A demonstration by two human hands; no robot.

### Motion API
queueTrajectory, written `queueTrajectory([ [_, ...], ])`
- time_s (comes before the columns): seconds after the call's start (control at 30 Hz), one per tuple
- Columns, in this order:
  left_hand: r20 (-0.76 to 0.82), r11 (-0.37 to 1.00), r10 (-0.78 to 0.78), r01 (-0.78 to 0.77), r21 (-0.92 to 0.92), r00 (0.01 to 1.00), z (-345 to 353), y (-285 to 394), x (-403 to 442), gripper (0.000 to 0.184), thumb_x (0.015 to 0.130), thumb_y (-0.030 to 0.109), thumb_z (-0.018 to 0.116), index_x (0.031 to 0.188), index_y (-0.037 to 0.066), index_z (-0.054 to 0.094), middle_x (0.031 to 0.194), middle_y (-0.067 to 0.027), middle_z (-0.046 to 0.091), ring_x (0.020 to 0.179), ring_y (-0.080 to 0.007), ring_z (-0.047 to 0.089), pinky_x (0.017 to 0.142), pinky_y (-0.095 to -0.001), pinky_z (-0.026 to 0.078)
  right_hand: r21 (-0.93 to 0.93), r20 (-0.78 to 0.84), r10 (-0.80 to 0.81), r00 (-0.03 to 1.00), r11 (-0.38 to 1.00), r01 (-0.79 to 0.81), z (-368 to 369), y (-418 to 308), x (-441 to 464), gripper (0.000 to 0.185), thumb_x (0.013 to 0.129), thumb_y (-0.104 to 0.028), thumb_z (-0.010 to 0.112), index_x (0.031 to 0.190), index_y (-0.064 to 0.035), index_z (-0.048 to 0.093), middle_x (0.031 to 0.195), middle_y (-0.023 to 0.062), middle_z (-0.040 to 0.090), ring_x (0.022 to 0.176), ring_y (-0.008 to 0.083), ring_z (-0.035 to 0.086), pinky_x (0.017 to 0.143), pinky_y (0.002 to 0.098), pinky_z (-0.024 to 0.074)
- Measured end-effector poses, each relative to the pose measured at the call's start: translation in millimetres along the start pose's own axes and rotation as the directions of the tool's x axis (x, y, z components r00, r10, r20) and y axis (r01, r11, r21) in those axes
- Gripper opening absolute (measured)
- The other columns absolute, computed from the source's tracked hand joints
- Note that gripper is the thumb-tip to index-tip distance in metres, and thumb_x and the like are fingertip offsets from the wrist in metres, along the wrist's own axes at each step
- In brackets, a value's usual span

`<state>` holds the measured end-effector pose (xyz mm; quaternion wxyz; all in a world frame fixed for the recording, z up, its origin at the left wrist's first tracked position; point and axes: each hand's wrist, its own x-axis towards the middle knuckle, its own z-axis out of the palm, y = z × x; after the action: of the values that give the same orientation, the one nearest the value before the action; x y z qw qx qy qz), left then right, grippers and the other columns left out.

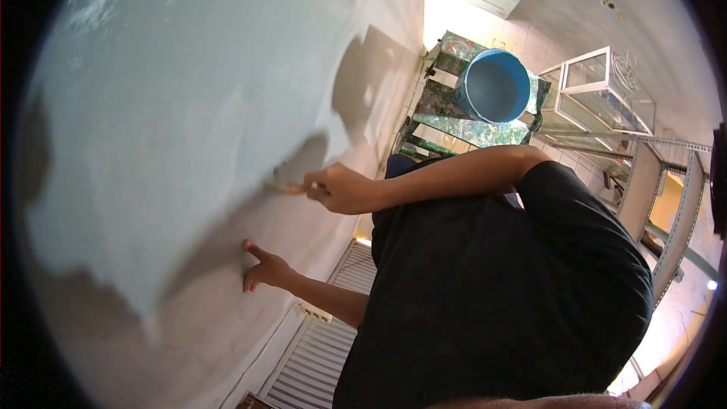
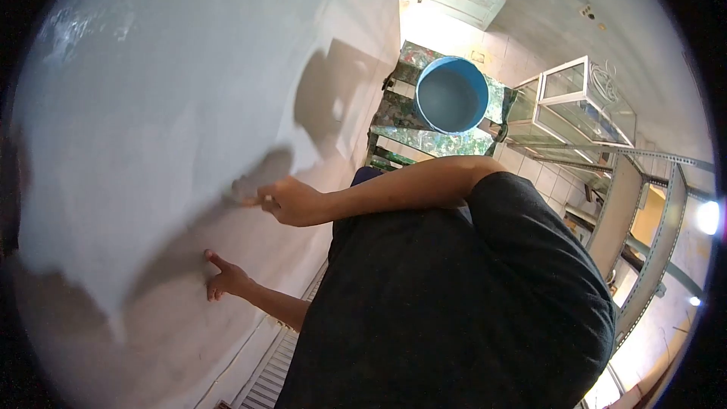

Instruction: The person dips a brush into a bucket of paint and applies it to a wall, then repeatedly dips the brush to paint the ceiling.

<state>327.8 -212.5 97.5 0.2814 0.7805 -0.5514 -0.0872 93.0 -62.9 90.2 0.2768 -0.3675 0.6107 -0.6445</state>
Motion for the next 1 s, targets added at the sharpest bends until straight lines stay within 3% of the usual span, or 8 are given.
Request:
queueTrajectory([
  [0.07, -0.001, 1.0, 0.011, -0.011, 0.001, 1.0, 1, -3, 4, 0.15, 0.082, 0.083, 0.058, 0.137, -0.032, -0.02, 0.149, -0.0561, -0.011, 0.15, -0.0583, -0.004, 0.127, -0.0471, 0.011, -0.059, 0.369, 0.048, 0.928, 0.998, -0.028, -3, 8, -9, 0.017, 0.092, -0.011, 0.071, 0.105, 0.0001, 0.069, 0.08, 0.0224, 0.07, 0.075, 0.0363, 0.07, 0.068, 0.0443, 0.0516],
  [0.13, -0.001, 1.0, 0.017, -0.017, 0.002, 1.0, 1, -3, 3, 0.15, 0.083, 0.083, 0.058, 0.138, -0.032, -0.019, 0.15, -0.0555, -0.012, 0.15, -0.0579, -0.005, 0.127, -0.0469, 0.01, -0.093, 0.424, 0.149, 0.893, 0.988, -0.121, -6, 14, -10, 0.017, 0.09, -0.013, 0.071, 0.104, -0.0024, 0.071, 0.086, 0.0235, 0.072, 0.086, 0.0398, 0.07, 0.078, 0.0482, 0.0525],
  [0.2, 0.024, 1.0, -0.001, 0.001, -0.011, 1.0, -3, 1, 1, 0.15, 0.083, 0.084, 0.057, 0.138, -0.032, -0.02, 0.151, -0.0538, -0.015, 0.15, -0.0571, -0.007, 0.127, -0.0472, 0.009, -0.054, 0.233, 0.066, 0.97, 0.997, -0.055, -10, 29, 1, 0.015, 0.093, -0.013, 0.07, 0.104, -0.0032, 0.07, 0.081, 0.0214, 0.071, 0.074, 0.0356, 0.07, 0.069, 0.0447, 0.053],
  [0.33, 0.003, 0.999, 0.014, -0.014, -0.051, 1.0, 0, -2, 2, 0.151, 0.082, 0.084, 0.058, 0.138, -0.032, -0.02, 0.152, -0.0523, -0.015, 0.151, -0.0567, -0.007, 0.127, -0.0479, 0.009, -0.152, -0.132, 0.236, 0.963, 0.955, -0.255, -51, 41, 36, 0.023, 0.092, -0.014, 0.073, 0.114, -0.0061, 0.073, 0.084, 0.0214, 0.073, 0.076, 0.0314, 0.073, 0.071, 0.0401, 0.0557],
  [0.5, 0.014, 0.999, 0.01, -0.009, -0.044, 1.0, -2, -1, 1, 0.151, 0.081, 0.085, 0.058, 0.139, -0.03, -0.021, 0.153, -0.0509, -0.015, 0.151, -0.0553, -0.007, 0.127, -0.048, 0.008, -0.103, -0.629, 0.298, 0.718, 0.883, -0.457, -77, 91, 59, 0.022, 0.095, -0.008, 0.06, 0.114, -0.0009, 0.068, 0.087, 0.0273, 0.071, 0.084, 0.0402, 0.072, 0.077, 0.047, 0.0542],
  [0.63, 0.027, 1.0, 0.001, 0.0, -0.028, 1.0, -4, 3, 0, 0.151, 0.081, 0.085, 0.057, 0.139, -0.03, -0.022, 0.153, -0.0509, -0.015, 0.151, -0.0551, -0.008, 0.127, -0.0475, 0.008, -0.022, -0.815, 0.326, 0.479, 0.809, -0.587, -115, 99, 113, 0.024, 0.094, -0.01, 0.058, 0.114, -0.0022, 0.066, 0.09, 0.027, 0.071, 0.087, 0.0417, 0.071, 0.078, 0.0517, 0.0531],
  [0.77, 0.024, 0.999, -0.011, 0.011, -0.031, 1.0, -7, 9, -4, 0.151, 0.081, 0.086, 0.056, 0.139, -0.03, -0.022, 0.153, -0.0517, -0.015, 0.151, -0.0557, -0.006, 0.127, -0.0472, 0.008, 0.003, -0.827, 0.293, 0.479, 0.855, -0.519, -130, 114, 139, 0.027, 0.092, -0.008, 0.058, 0.117, -0.0043, 0.067, 0.089, 0.0252, 0.071, 0.086, 0.0422, 0.071, 0.078, 0.0512, 0.0536],
  [1.0, 0.034, 1.0, -0.009, 0.009, 0.005, 0.999, -5, 4, -1, 0.152, 0.081, 0.088, 0.054, 0.138, -0.03, -0.022, 0.149, -0.0557, -0.014, 0.151, -0.0556, -0.005, 0.127, -0.0475, 0.009, -0.253, -0.545, 0.207, 0.813, 0.883, -0.395, -49, 151, 76, 0.041, 0.086, -0.003, 0.058, 0.126, -0.0068, 0.066, 0.081, 0.0266, 0.067, 0.077, 0.0466, 0.066, 0.07, 0.0514, 0.0533],
])
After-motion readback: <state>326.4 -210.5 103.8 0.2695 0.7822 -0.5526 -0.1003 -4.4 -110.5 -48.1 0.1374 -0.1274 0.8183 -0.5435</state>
